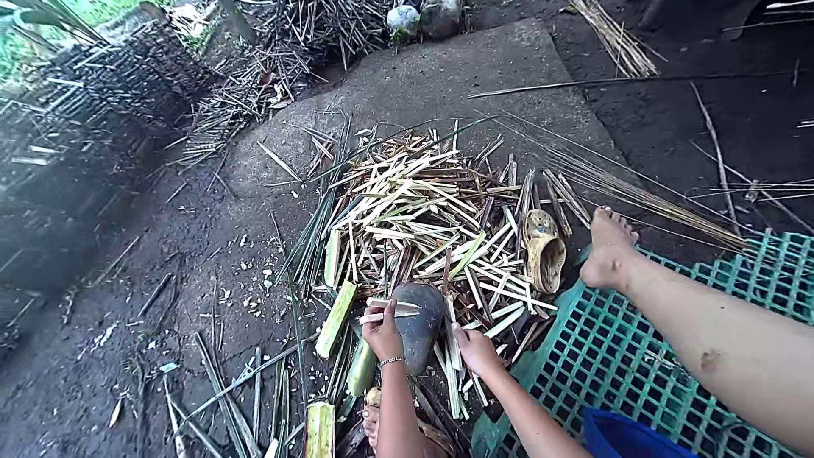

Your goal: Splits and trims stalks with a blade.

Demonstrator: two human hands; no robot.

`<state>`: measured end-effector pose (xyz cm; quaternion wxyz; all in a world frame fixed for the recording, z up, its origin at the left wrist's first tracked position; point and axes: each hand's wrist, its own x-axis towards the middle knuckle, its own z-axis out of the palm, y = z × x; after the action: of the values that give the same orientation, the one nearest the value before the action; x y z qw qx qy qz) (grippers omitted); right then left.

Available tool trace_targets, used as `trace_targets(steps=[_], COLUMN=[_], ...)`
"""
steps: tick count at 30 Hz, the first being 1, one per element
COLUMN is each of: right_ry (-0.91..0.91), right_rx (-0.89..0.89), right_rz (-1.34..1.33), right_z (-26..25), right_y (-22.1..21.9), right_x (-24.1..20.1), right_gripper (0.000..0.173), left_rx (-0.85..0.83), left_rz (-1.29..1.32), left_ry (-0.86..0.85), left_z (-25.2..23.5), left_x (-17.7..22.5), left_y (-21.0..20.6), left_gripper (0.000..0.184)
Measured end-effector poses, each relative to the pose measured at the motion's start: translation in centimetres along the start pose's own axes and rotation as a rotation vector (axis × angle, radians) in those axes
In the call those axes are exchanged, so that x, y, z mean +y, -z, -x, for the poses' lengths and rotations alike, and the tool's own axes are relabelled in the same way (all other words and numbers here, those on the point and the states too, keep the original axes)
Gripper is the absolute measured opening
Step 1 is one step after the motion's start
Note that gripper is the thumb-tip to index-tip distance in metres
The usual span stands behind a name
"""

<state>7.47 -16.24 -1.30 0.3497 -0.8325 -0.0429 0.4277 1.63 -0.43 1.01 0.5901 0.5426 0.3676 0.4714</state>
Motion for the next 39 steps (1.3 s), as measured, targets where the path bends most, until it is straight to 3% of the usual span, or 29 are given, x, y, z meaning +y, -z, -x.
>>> trace_targets(steps=[4, 7, 10, 13, 21, 39], right_ry=[0.081, 0.279, 0.489, 0.574, 0.528, 0.528], right_rx=[0.096, 0.092, 0.099, 0.054, -0.007, 0.1], right_rz=[-0.191, -0.314, -0.394, -0.39, -0.231, -0.169], right_z=[0.6, 2.2, 3.8, 5.0, 4.2, 4.8], right_y=[0.1, 0.6, 0.8, 1.4, 1.3, 1.1], right_x=[-0.4, -2.7, -5.4, -7.6, -8.0, -7.5], right_gripper=[0.061, 0.053, 0.046, 0.044, 0.046, 0.046], left_rx=[-0.161, -0.182, -0.21, -0.237, -0.264, -0.19], left_rz=[-0.229, -0.273, -0.286, -0.293, -0.345, -0.47], left_ry=[0.091, 0.118, 0.1, 0.037, -0.083, -0.218], left_z=[0.8, 1.1, 0.9, 1.2, 2.0, 2.7], left_x=[-1.9, -2.3, -2.5, -2.4, -2.2, -2.4], left_y=[0.2, 0.1, 0.2, 0.0, -0.3, -1.1], left_gripper=[0.015, 0.016, 0.016, 0.013, 0.007, 0.008])
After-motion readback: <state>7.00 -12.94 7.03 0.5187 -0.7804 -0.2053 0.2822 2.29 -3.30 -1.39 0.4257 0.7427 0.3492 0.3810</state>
